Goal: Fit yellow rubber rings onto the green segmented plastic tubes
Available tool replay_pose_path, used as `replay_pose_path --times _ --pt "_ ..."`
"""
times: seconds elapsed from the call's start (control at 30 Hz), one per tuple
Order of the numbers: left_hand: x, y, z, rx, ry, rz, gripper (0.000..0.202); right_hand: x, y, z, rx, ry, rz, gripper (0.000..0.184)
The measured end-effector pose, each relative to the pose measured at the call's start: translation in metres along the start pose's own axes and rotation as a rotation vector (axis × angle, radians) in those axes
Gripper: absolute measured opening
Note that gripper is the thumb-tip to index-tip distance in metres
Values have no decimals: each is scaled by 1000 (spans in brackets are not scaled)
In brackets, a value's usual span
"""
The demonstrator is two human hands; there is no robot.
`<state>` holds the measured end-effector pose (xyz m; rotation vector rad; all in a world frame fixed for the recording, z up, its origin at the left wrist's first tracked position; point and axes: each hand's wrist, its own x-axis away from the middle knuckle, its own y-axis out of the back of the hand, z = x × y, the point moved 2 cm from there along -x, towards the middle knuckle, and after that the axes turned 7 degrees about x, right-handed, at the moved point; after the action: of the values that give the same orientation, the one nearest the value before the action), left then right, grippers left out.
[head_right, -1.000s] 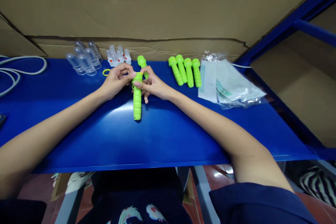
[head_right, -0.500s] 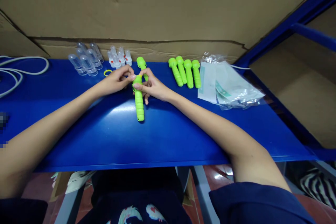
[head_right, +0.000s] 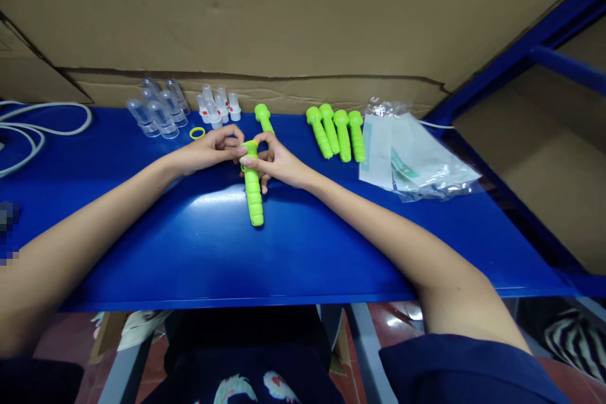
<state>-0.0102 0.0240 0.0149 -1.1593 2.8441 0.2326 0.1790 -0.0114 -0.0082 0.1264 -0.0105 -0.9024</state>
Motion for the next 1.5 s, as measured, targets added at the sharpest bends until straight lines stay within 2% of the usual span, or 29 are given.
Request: replay_pose_path --times 0.1,0.3,0.53,0.67,0.83,1.03,1.23,1.33,1.5 --pt "0 1 1 -7 39 -39 47 0 0 -1 -18 -23 -5 69" --pt "-1 6 3 -65 106 -6 49 -1 -2 -1 -40 -54 31 71" --pt "0 7 0 -118 81 79 50 0 -4 1 -44 -84 44 73" --pt "1 5 -4 -148 68 77 53 0 -3 3 -38 -115 36 75" --pt "1 1 -6 -151 121 3 53 -1 -1 3 -31 -118 13 76" --pt "2 -11 -10 -40 191 -226 44 -2 6 5 16 -86 -54 76" --pt "0 -17 -9 40 199 -373 41 -6 12 4 68 7 -131 72" --pt "0 -15 -8 66 174 -384 44 -8 13 -1 87 42 -159 69" --pt "0 -10 -9 36 128 -323 47 -10 12 -7 103 60 -198 69"
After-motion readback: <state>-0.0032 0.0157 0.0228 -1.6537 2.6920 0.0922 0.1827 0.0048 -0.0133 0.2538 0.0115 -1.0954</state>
